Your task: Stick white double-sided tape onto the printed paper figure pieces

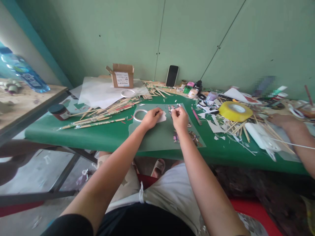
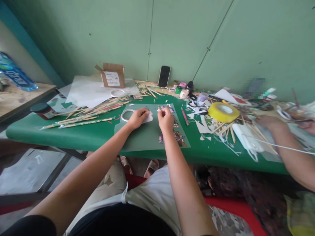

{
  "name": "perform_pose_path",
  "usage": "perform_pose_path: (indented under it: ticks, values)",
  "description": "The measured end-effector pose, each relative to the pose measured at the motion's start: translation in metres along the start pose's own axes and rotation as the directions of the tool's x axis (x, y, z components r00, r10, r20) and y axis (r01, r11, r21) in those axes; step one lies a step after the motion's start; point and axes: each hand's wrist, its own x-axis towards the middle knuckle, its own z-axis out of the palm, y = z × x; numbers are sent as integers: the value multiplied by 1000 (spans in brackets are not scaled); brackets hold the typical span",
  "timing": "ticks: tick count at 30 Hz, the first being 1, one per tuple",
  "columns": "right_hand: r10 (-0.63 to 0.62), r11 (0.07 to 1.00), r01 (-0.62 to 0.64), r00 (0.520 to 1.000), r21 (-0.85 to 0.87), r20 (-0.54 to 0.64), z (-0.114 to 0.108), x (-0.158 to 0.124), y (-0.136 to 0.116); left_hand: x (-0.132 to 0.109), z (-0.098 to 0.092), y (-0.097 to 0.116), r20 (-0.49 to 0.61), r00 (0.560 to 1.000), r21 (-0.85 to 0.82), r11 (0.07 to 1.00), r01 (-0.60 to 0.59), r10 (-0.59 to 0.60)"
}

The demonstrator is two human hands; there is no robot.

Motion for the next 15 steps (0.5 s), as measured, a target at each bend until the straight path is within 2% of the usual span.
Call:
perform_pose_path:
  ticks: [4,10,15]
  values:
    - [-70,997,69,996,29,55,-2,-1,-5,0,0,0,-27,1000,-11,1000,-1,1]
    - [-156,988,141,936,68,315,-1,-5,-11,1,1,-1,-46,999,-23,1000,2,-3]
    - [-157,987,137,923,81,350,1,-5,-13,2,1,-2,-51,999,-42,999,10,-12]
